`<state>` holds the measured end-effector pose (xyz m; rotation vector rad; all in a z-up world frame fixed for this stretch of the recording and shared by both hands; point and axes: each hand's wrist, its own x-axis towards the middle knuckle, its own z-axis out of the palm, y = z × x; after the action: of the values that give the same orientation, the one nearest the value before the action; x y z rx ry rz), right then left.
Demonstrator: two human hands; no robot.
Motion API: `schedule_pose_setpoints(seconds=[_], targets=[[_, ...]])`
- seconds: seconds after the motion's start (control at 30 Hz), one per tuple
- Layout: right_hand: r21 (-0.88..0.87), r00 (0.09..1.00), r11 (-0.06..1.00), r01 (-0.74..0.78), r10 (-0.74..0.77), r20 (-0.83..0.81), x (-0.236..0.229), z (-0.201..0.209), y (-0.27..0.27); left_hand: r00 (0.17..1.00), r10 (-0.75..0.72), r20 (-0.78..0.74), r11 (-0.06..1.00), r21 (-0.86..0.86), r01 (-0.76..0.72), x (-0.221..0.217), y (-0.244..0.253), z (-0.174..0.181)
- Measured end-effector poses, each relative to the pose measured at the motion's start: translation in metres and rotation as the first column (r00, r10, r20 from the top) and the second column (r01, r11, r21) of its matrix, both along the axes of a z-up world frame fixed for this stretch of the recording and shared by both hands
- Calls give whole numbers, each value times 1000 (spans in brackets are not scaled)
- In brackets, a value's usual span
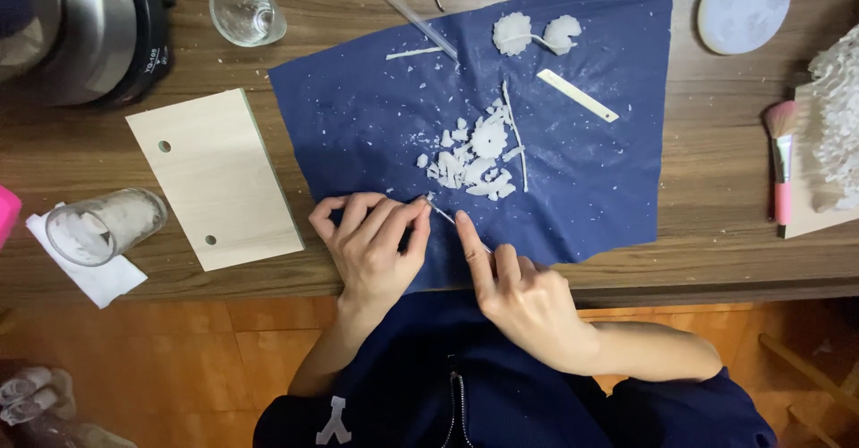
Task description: Shaping and cleaning small wax pieces on a blue mat using a metal tool and fingers.
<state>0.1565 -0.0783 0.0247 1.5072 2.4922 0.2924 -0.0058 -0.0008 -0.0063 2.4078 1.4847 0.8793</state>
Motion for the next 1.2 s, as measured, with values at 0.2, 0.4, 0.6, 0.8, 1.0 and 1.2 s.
schedule_pose_setpoints(seconds=[0.2,0.4,0.6,0.8,1.0,1.2], targets=[[-25,1000,1000,1,-1,-29,-1,-4,0,1000,-7,0,999,-41,7,0,1,5],[62,999,997,-42,41,13,-4,-2,5,1000,-5,-10,1000,-4,5,1,2,5],[12,999,999,-35,36,-11,-3,-9,3,1000,-22,-20,999,-34,21,1,2,6],[38,999,998,-52,52,6,-2,-15,5,999,-25,35,997,-70,27,0,3,2],[163,998,986,-42,49,-36,-6,-7,16,981,-27,190,994,-101,47,-4,2,-9],[-131,933,991,21,-67,-354,21,-9,27,980,-6,198,997,-79,21,-8,1,-11]])
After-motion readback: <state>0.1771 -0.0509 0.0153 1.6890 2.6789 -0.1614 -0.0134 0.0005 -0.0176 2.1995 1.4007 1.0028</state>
